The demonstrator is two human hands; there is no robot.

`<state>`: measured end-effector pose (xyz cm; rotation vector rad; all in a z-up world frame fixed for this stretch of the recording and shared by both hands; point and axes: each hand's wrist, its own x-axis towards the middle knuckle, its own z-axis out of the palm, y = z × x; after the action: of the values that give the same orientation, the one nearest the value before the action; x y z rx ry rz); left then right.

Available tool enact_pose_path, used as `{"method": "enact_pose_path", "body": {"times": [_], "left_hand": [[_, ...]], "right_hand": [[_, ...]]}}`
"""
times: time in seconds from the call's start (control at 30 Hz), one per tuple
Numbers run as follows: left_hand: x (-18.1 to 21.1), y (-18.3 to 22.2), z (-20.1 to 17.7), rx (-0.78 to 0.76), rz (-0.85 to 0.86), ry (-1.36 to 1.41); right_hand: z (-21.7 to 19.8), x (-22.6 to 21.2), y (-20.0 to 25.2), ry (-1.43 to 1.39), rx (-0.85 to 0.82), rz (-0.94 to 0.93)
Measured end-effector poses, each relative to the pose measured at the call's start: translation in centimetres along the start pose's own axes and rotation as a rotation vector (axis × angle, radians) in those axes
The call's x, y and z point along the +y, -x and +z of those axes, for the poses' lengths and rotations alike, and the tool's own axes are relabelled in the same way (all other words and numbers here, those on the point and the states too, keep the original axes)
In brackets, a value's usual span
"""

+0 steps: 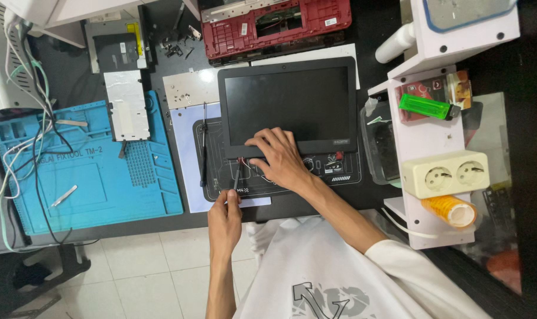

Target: The person disassembles a laptop screen assembly on a workbench. They remove the front bezel, disconnect ribbon cables, and use a screwdriver to remove screws from the screen frame. The person then reattaches the bezel and secures it with screws.

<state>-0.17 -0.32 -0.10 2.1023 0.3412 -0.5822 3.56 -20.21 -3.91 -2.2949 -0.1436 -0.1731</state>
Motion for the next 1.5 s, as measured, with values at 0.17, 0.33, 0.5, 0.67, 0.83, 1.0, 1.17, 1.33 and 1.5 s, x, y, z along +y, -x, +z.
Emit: {"method": "enact_pose_path", "body": {"times": [0.17, 0.33, 0.5, 0.67, 0.83, 1.0, 1.17, 1.33, 1.5], "left_hand": [[-1.5, -0.2, 0.9, 0.006, 0.039, 0.072], [-3.2, -0.9, 2.0, -0.060, 0.022, 0.435], [-3.9, -1.3, 2.3, -0.112, -0.073, 0.672], [-3.5, -1.4, 2.4, -0.138, -0.110, 0.733], [-2.0, -0.4, 2.6, 0.157, 0.174, -0.014], [-1.5, -0.4, 3.4, 0.325, 0.300, -0.329], [-2.4, -1.1, 4.5, 0.128, 0.216, 0.381], [-1.6, -2.1, 4.1, -0.068, 0.000, 0.584], [0.8, -0.5, 3.5, 0.095, 0.188, 0.015]], "right_hand": [[0.2, 0.0, 0.0, 0.005, 0.013, 0.005], [0.2, -0.1, 0.0, 0.005, 0.013, 0.002], [0.2, 0.2, -0.2, -0.001, -0.011, 0.012], [-0.1, 0.2, -0.4, -0.012, -0.043, 0.015], [-0.6, 0.1, -0.6, -0.001, -0.066, -0.026], [-0.8, -0.4, -1.2, -0.009, -0.119, 0.012], [-0.8, -0.7, -1.6, -0.046, -0.140, 0.113], [-0.4, -0.9, -1.9, -0.047, -0.127, 0.146], [0.1, -1.3, -2.1, -0.005, -0.106, 0.149]]}}
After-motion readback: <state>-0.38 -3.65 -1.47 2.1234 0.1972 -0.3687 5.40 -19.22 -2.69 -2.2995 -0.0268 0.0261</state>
